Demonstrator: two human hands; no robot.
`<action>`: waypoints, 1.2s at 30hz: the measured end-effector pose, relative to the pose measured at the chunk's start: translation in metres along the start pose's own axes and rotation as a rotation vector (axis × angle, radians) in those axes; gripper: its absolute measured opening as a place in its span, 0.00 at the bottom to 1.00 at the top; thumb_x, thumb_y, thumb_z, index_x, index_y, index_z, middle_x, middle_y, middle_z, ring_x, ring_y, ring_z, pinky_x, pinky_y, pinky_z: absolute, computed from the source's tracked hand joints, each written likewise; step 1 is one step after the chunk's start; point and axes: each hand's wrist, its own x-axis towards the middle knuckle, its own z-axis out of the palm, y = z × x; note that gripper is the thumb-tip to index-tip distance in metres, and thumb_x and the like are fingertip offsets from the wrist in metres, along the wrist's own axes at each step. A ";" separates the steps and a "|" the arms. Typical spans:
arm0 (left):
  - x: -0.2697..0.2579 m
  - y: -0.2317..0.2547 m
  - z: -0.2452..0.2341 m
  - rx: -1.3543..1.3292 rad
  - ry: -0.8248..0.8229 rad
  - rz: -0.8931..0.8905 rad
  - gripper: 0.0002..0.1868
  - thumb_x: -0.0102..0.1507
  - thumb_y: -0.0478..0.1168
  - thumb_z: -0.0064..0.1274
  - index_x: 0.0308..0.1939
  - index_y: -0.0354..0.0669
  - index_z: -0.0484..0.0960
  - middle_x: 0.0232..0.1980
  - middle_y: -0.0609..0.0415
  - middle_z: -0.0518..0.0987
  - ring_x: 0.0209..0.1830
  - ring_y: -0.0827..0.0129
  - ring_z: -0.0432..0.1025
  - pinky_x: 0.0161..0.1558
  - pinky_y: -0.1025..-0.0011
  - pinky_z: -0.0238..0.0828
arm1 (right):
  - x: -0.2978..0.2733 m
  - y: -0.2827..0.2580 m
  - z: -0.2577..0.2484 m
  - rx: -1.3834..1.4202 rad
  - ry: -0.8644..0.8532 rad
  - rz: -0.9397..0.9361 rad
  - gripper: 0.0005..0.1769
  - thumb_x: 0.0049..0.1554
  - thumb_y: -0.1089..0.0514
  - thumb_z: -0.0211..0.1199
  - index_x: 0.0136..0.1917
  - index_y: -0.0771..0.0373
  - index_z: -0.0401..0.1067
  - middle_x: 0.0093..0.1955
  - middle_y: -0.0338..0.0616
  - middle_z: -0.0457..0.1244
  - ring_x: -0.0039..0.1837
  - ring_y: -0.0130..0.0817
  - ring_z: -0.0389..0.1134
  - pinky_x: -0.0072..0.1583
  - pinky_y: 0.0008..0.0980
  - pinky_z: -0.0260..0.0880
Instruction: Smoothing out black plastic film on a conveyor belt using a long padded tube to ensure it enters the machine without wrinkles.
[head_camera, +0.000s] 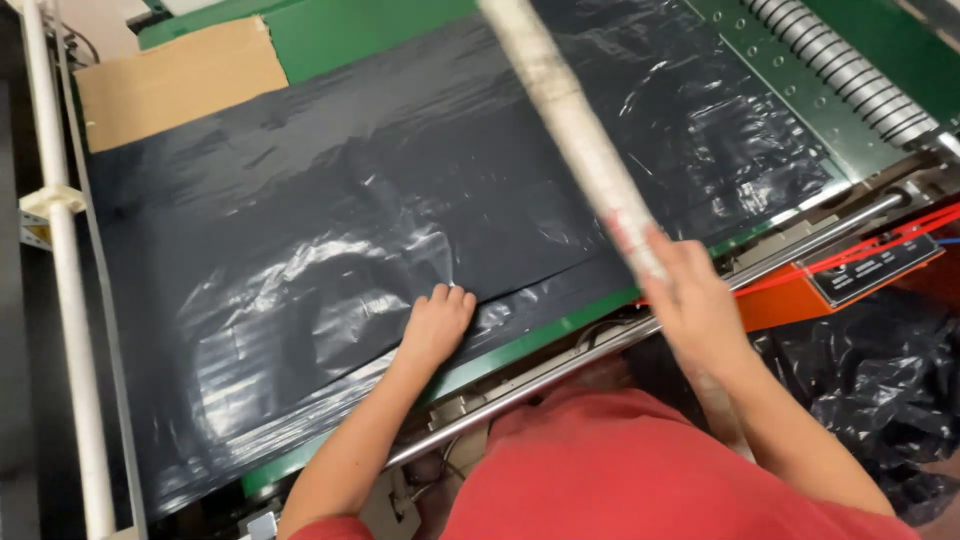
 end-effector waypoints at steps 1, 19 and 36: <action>-0.002 0.002 -0.001 0.004 -0.004 0.009 0.03 0.60 0.38 0.46 0.35 0.53 0.75 0.32 0.59 0.71 0.38 0.62 0.71 0.28 0.68 0.68 | -0.001 -0.008 0.013 0.008 0.003 0.006 0.32 0.61 0.46 0.49 0.78 0.43 0.57 0.61 0.48 0.58 0.53 0.62 0.68 0.52 0.56 0.70; 0.003 -0.002 -0.038 -0.116 -0.098 0.018 0.17 0.61 0.41 0.46 0.54 0.46 0.74 0.57 0.46 0.72 0.63 0.48 0.66 0.47 0.54 0.74 | 0.040 0.050 0.033 -0.132 -0.170 -0.040 0.25 0.62 0.47 0.49 0.70 0.53 0.66 0.53 0.51 0.63 0.45 0.58 0.71 0.46 0.52 0.71; -0.015 0.012 0.011 -0.062 -0.077 -0.057 0.02 0.56 0.38 0.56 0.32 0.50 0.80 0.29 0.56 0.74 0.34 0.61 0.72 0.24 0.66 0.68 | 0.022 0.007 0.001 0.016 -0.035 0.080 0.33 0.63 0.51 0.50 0.80 0.57 0.57 0.60 0.65 0.57 0.58 0.77 0.62 0.58 0.65 0.62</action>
